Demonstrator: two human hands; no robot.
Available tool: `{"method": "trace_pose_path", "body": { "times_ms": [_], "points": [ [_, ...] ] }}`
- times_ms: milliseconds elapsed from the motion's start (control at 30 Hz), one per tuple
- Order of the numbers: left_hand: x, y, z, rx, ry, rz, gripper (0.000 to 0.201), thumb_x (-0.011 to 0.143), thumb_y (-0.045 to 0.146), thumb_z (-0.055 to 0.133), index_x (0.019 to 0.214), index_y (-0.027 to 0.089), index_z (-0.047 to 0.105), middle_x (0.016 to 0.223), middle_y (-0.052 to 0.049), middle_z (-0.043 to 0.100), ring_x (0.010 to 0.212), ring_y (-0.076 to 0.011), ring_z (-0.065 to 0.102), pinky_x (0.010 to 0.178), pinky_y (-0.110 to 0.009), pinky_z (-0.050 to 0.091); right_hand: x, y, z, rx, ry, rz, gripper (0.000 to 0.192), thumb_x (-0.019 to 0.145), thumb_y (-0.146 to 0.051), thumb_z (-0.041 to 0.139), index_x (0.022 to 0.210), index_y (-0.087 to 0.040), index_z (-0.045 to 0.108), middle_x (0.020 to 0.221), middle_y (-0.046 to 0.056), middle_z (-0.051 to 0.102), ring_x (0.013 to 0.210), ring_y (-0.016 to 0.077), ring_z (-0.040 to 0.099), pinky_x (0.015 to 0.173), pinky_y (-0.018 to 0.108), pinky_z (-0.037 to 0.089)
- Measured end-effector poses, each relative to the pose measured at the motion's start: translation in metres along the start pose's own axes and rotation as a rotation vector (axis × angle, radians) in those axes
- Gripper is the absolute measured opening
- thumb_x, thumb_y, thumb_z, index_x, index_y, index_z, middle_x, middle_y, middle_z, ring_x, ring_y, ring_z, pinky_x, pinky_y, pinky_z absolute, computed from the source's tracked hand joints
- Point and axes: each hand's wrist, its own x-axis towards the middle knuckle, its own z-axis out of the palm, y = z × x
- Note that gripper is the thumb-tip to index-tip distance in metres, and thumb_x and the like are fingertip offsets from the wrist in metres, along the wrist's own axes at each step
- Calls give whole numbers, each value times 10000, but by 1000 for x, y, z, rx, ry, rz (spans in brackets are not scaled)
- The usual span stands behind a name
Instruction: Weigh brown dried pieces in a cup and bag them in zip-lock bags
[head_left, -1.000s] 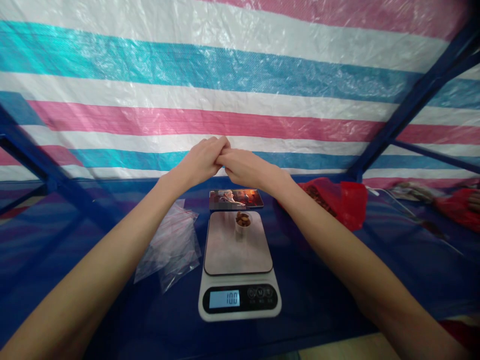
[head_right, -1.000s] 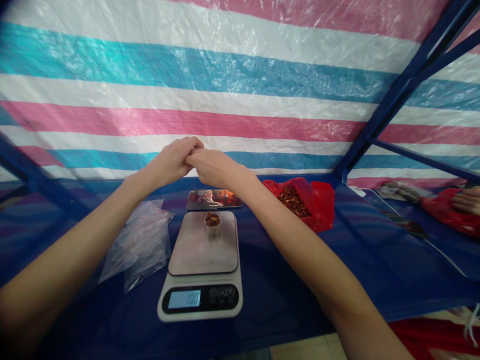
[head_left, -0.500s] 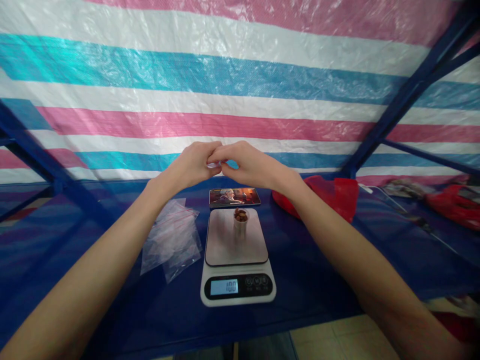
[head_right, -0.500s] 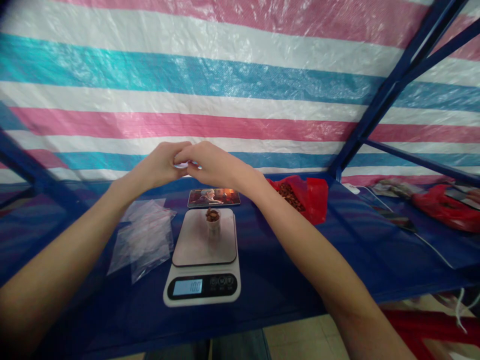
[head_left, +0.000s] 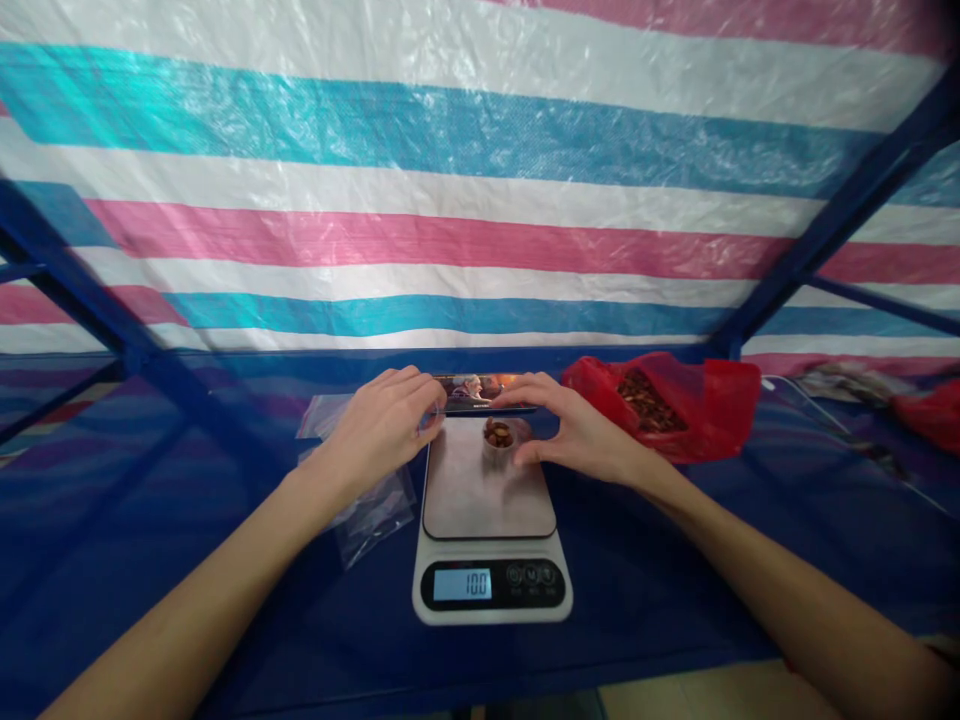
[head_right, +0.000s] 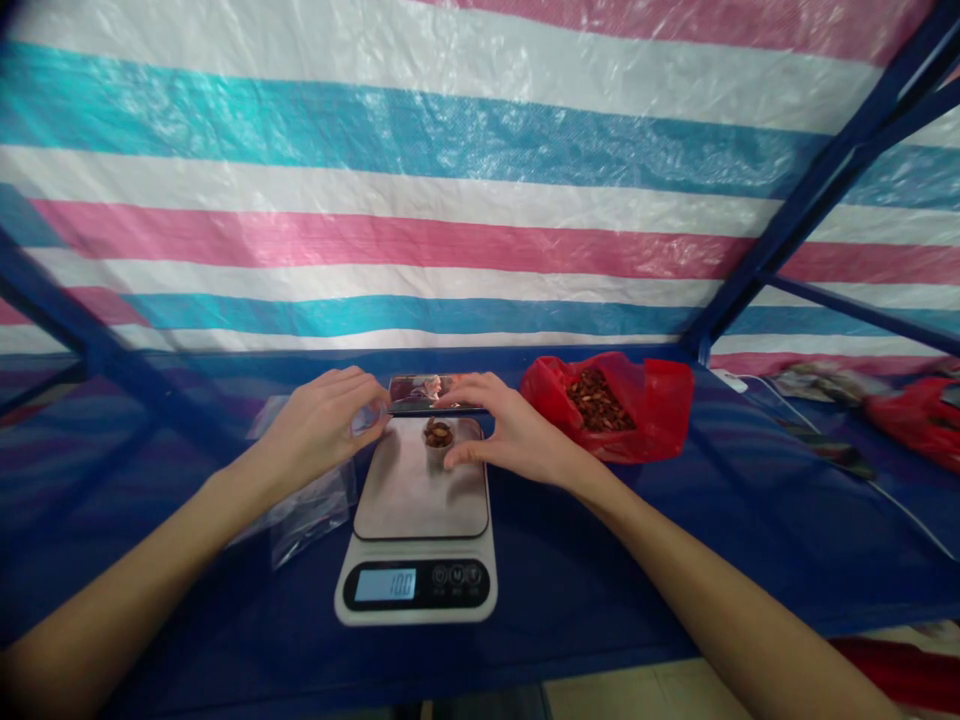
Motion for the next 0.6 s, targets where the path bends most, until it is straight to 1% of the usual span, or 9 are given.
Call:
{"method": "trace_pose_path", "body": {
  "times_ms": [100,200,267,333,400,467,600],
  "points": [
    [-2,0,-2,32,43,-13,77,953,247,664,880,240,642,891,-64,733,806,-270,645,773,-420,522,2,0,6,-74,-19,-15,513,687,-371,1004,1161,-329,812,1289,81,713,1297,317,608,1142,510,483],
    [-3,1,-1,22,58,-29,87,971,255,628,898,235,670,912,-79,748,863,-284,664,806,-436,535,4,-1,8,-83,-9,-34,458,696,-345,1000,1119,-331,824,1244,71,731,1269,314,619,1121,510,493],
    [-4,3,0,-12,59,-42,88,967,244,622,973,223,707,952,-85,768,939,-292,688,850,-438,551,3,-3,9,-79,5,-40,408,723,-333,985,1101,-320,832,1233,72,740,1276,314,619,1127,509,488],
    [-4,6,1,-72,67,-65,153,958,243,637,1081,219,725,1023,-85,787,1023,-294,703,908,-433,566,3,-5,10,-63,25,-43,367,745,-320,971,1086,-309,836,1232,74,750,1293,311,618,1136,508,483],
    [-4,9,1,-128,84,-98,204,953,252,656,1142,215,725,1107,-89,787,1076,-288,706,950,-424,575,3,-9,12,-25,53,-42,348,760,-308,959,1084,-294,833,1226,71,766,1289,302,631,1135,501,487],
    [-4,11,1,-146,103,-129,187,950,246,666,1122,201,725,1140,-96,771,1086,-283,704,959,-418,580,5,-14,15,36,84,-42,320,789,-305,935,1087,-266,825,1188,64,792,1230,285,676,1111,485,506],
    [-3,15,-1,-69,129,-154,116,916,215,704,1026,184,727,1069,-104,734,1040,-297,688,924,-436,572,13,-27,24,147,92,-26,280,834,-290,889,1088,-204,808,1093,55,830,1049,244,766,1008,407,563]
  ]
}}
